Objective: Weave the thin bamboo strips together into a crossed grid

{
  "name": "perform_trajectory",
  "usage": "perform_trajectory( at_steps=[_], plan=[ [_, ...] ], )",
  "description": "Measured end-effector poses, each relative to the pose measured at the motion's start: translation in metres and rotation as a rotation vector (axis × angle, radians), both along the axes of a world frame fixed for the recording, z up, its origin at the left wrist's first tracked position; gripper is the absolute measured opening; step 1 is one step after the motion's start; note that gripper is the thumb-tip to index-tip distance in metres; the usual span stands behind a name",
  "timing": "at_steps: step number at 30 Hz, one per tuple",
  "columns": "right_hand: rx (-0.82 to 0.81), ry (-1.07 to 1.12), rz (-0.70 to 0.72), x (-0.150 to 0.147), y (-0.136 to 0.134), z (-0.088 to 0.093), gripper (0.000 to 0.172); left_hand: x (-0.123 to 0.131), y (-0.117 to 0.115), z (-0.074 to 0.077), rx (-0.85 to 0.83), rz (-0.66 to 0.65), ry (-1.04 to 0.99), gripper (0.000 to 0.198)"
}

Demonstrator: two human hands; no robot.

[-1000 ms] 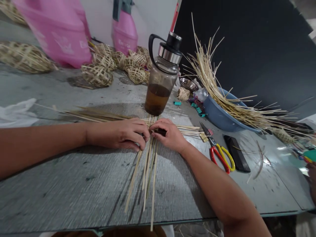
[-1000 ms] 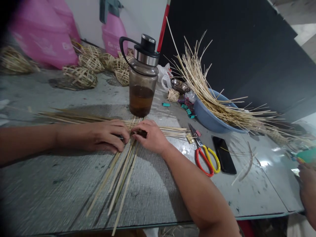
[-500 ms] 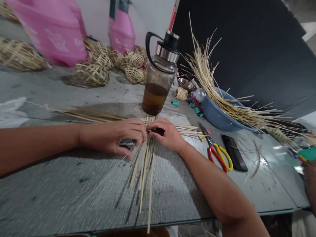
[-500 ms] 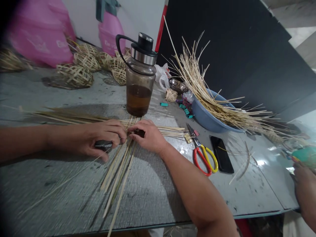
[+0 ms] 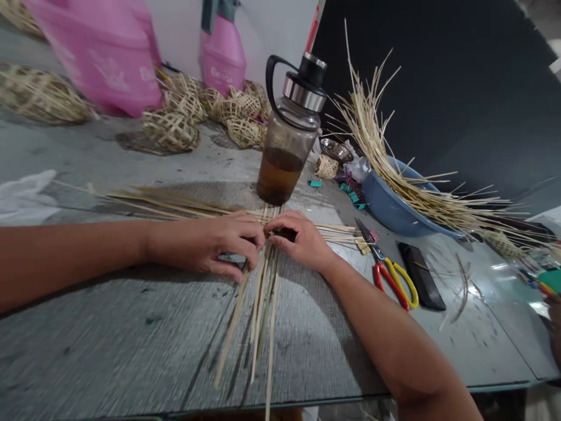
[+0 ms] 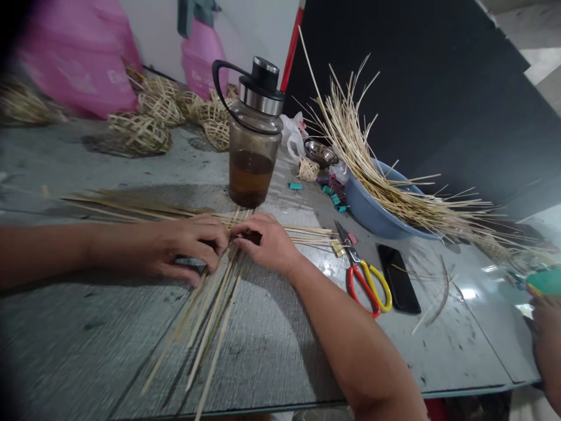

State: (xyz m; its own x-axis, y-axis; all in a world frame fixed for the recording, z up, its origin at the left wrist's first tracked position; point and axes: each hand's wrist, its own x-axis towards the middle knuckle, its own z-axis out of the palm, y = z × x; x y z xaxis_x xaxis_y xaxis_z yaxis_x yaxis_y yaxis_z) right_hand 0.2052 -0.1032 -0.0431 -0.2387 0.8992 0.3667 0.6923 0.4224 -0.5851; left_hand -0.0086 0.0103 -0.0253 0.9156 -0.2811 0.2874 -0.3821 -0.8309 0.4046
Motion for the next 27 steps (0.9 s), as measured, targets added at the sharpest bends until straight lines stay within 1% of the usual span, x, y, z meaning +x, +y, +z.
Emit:
perform_trajectory(
  at_steps=[3,9,15,18,22,27],
  plan=[
    [-0.003,0.018,0.008,0.0002,0.0001,0.0008,0.010,-0.0006,-0.0016,0.0011,-0.012,-0.005,-0.012,0.003],
    [0.004,0.073,0.000,-0.0004,0.0000,0.0009,0.008,-0.0039,-0.0022,-0.0006,-0.092,0.019,-0.062,0.009],
    [-0.022,0.137,-0.050,-0.0009,-0.0007,0.0014,0.008,-0.0032,-0.0020,-0.0038,-0.054,0.068,-0.113,0.018],
    [-0.037,0.160,-0.086,-0.0006,-0.0012,0.0015,0.009,-0.0015,-0.0044,-0.0013,-0.038,0.054,-0.090,0.019],
    [-0.034,0.199,-0.114,-0.0003,-0.0018,0.0006,0.009,-0.0005,-0.0066,0.0016,-0.028,0.011,-0.080,0.016],
    [-0.012,0.228,-0.116,-0.0020,-0.0028,0.0013,0.010,-0.0012,-0.0070,-0.0005,-0.021,0.055,-0.109,0.020]
  ],
)
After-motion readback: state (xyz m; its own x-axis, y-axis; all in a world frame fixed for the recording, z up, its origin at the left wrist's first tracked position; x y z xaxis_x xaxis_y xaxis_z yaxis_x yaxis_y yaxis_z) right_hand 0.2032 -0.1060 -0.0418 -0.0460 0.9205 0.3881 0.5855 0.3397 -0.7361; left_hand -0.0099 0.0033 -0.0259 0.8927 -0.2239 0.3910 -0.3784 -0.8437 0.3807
